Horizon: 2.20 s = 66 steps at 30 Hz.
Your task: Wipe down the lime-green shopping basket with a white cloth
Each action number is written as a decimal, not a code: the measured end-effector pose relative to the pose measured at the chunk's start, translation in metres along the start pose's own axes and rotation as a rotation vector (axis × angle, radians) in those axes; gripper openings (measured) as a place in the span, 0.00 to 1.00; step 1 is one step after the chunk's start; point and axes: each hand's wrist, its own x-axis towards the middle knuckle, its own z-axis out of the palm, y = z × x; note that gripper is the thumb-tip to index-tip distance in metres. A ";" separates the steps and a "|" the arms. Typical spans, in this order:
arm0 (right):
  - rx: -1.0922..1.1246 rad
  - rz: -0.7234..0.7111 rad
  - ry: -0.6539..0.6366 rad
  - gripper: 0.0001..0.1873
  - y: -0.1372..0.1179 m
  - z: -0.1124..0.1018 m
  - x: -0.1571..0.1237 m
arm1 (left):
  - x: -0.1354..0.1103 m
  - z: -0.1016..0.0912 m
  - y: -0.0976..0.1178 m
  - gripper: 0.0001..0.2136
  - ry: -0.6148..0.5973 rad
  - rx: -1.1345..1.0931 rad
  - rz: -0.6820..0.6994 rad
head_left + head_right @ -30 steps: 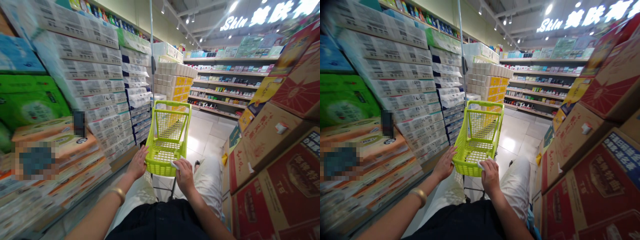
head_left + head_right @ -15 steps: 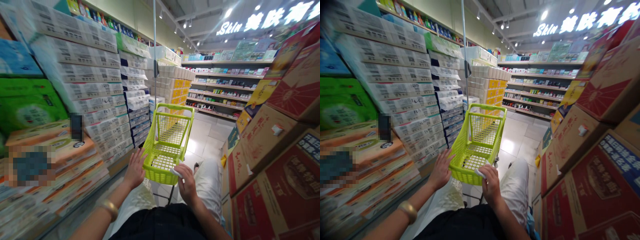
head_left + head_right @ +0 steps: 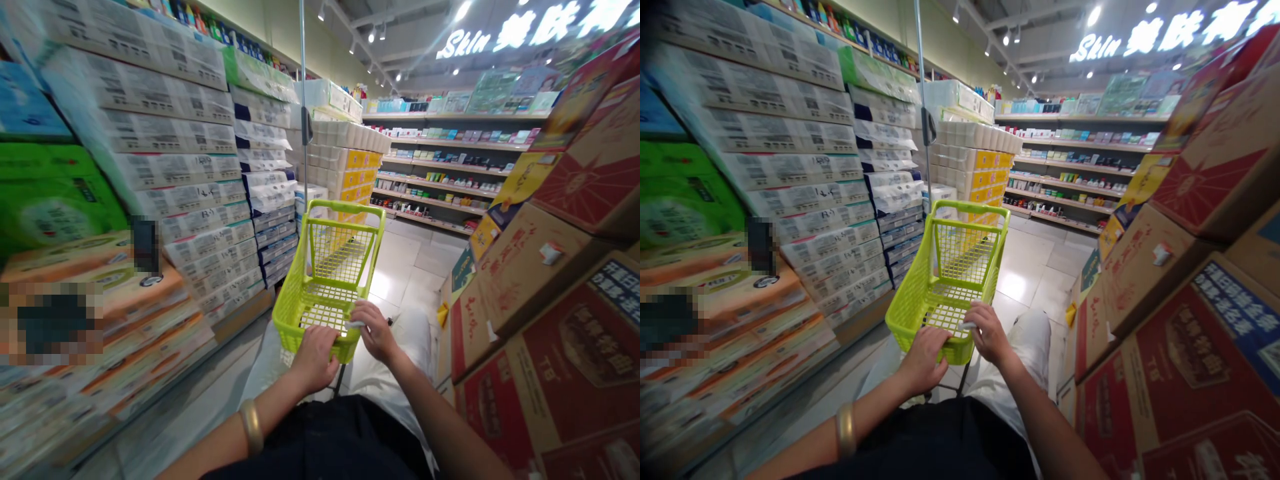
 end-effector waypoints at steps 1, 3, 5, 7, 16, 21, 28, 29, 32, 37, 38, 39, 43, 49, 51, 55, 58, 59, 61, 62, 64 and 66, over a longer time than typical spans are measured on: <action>0.003 0.018 0.003 0.13 0.007 -0.004 0.008 | -0.001 0.000 -0.001 0.16 0.007 -0.003 0.000; 0.006 0.053 0.027 0.13 0.015 -0.006 0.019 | -0.002 0.001 -0.002 0.16 0.025 -0.007 0.001; 0.010 0.083 0.065 0.12 0.012 -0.001 0.019 | -0.003 0.002 -0.003 0.16 0.046 -0.014 0.006; 0.012 0.094 0.094 0.12 0.000 0.008 0.007 | -0.006 0.002 -0.003 0.17 0.057 -0.016 0.013; -0.049 -0.023 0.055 0.13 -0.019 0.014 -0.018 | -0.014 -0.002 -0.002 0.16 0.071 -0.004 0.034; -0.003 0.066 0.088 0.12 0.013 -0.001 0.015 | -0.012 0.001 -0.003 0.16 0.069 -0.009 0.029; 0.064 0.138 0.248 0.12 -0.031 0.026 -0.023 | -0.016 0.001 -0.003 0.15 0.074 -0.009 0.030; 0.076 0.134 0.252 0.12 -0.038 0.030 -0.030 | -0.017 0.000 -0.004 0.15 0.076 -0.009 0.029; 0.111 0.115 0.244 0.12 -0.044 0.031 -0.037 | -0.019 0.000 -0.004 0.15 0.080 -0.008 0.029; 0.144 0.150 0.239 0.12 -0.008 0.013 -0.002 | -0.018 -0.002 -0.003 0.16 0.063 -0.020 0.022; 0.147 0.167 0.250 0.12 -0.001 0.011 0.005 | -0.017 -0.002 -0.003 0.15 0.062 -0.022 0.019; 0.147 0.183 0.260 0.12 0.004 0.009 0.010 | -0.017 -0.002 -0.003 0.15 0.060 -0.023 0.015; 0.129 0.212 0.289 0.11 -0.006 0.017 0.004 | -0.017 -0.001 -0.003 0.15 0.060 -0.017 0.016; 0.096 0.115 0.262 0.11 -0.048 0.036 -0.040 | -0.021 -0.001 -0.006 0.13 0.067 0.000 0.029; 0.104 0.088 0.220 0.11 -0.043 0.032 -0.037 | -0.022 -0.001 -0.007 0.14 0.071 -0.002 0.041; 0.123 0.126 0.222 0.11 -0.011 0.016 -0.004 | -0.021 -0.002 -0.007 0.15 0.084 -0.005 0.054; 0.134 0.173 0.289 0.11 0.005 0.012 0.014 | -0.019 -0.002 -0.006 0.15 0.088 -0.005 0.048; 0.132 0.186 0.310 0.12 0.005 0.013 0.015 | -0.019 -0.002 -0.006 0.14 0.090 -0.004 0.047; 0.123 0.203 0.337 0.11 -0.003 0.018 0.008 | -0.019 -0.002 -0.006 0.14 0.094 0.001 0.047; 0.118 0.203 0.340 0.11 -0.010 0.022 0.002 | -0.020 -0.002 -0.005 0.14 0.096 0.004 0.047; 0.109 0.186 0.324 0.12 -0.028 0.029 -0.016 | -0.021 -0.003 -0.005 0.14 0.094 0.007 0.047; 0.106 0.149 0.285 0.12 -0.043 0.034 -0.033 | -0.023 -0.003 -0.005 0.14 0.092 0.009 0.045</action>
